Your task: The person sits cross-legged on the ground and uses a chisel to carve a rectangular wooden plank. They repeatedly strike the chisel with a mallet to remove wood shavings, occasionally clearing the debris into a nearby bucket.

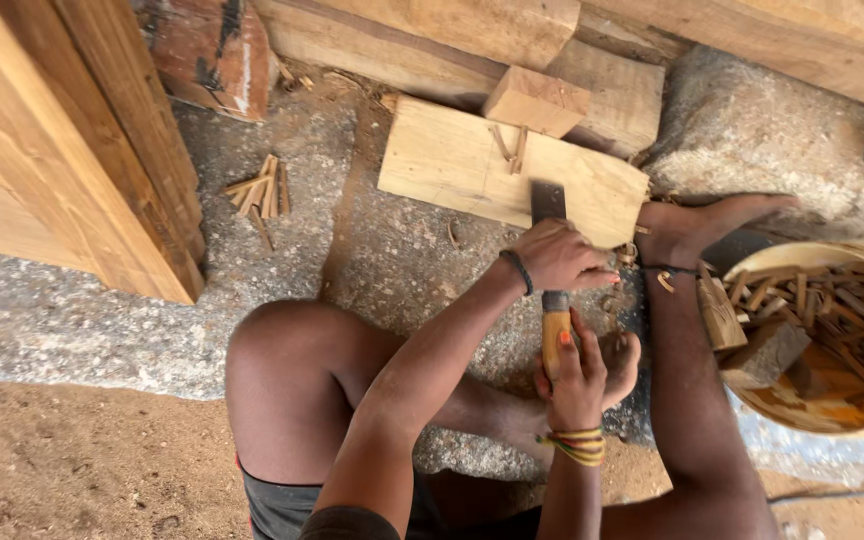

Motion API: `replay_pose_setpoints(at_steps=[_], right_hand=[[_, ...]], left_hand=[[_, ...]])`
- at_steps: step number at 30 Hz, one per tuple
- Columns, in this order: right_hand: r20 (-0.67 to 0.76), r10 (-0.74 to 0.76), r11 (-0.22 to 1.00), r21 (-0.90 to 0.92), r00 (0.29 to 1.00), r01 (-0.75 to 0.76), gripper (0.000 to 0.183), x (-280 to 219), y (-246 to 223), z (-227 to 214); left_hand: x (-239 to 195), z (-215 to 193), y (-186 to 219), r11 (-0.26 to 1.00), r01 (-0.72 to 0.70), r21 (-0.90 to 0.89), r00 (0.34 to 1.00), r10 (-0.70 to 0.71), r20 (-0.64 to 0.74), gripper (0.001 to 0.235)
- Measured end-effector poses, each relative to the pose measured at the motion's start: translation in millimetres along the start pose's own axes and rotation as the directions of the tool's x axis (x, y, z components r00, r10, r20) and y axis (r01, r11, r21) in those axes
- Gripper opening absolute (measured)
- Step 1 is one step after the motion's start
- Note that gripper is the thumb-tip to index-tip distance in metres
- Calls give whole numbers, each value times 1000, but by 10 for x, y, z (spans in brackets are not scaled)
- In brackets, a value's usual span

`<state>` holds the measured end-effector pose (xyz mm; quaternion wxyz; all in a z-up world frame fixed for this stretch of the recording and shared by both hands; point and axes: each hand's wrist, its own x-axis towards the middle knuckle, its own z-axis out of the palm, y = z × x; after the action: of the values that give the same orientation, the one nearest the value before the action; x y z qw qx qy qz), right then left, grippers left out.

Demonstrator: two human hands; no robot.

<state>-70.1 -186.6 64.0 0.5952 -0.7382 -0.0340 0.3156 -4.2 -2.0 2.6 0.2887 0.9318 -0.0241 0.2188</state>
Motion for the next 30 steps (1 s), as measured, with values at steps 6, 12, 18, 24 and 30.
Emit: replay_pose_setpoints(at_steps=[6,12,18,24,30], right_hand=[[19,-4,992,-126,1000,6,50,-16,-81,-38],[15,-26,989,-145,1000,28,49,-17,-108,-19],[16,-18,985,-170,1000,20,50,-4,-129,6],[12,-22,983,-180,1000,24,49,1,-138,39],[4,-40,979,-200,999,40,48,4,-118,58]], left_hand=[[-48,-67,-14,996,86,5,990,-86,116,59],[-80,53,-71,999,34,21,999,-34,-27,56],[-87,87,-121,999,34,4,999,-33,-39,54],[-89,140,-187,999,33,4,999,-33,-39,54],[-94,157,-215,1000,28,2,996,-28,-82,54]])
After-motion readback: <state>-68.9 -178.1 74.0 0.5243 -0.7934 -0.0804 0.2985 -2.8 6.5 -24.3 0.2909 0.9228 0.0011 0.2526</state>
